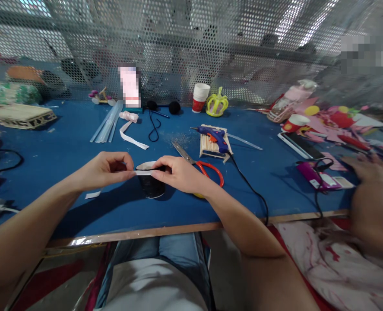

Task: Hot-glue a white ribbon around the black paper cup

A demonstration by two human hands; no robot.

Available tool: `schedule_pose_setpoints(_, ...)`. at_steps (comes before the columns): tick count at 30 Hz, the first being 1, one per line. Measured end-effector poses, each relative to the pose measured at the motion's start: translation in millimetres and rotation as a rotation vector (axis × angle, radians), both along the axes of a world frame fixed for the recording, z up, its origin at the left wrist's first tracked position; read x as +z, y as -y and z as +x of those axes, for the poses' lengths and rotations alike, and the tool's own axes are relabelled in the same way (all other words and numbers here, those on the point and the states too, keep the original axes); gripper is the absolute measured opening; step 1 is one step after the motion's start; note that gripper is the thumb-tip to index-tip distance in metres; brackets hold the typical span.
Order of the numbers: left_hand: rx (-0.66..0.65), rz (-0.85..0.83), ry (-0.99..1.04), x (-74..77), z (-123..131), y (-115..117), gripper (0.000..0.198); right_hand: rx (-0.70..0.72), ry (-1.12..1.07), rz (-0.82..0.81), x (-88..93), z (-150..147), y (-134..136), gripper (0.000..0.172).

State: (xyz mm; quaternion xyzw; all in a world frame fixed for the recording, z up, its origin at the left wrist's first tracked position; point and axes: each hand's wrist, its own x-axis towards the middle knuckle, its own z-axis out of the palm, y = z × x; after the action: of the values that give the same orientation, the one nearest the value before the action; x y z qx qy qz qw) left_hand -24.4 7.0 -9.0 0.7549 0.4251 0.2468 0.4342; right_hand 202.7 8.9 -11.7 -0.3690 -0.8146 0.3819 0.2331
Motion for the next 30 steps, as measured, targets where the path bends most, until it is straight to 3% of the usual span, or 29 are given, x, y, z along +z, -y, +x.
schedule_pose_setpoints(30,-0.031,0.017,-0.016,-4.8,-2.9,-3.2,0.021,-0.022,-0.022,0.015,1.7,-2.4,2.1,0.020)
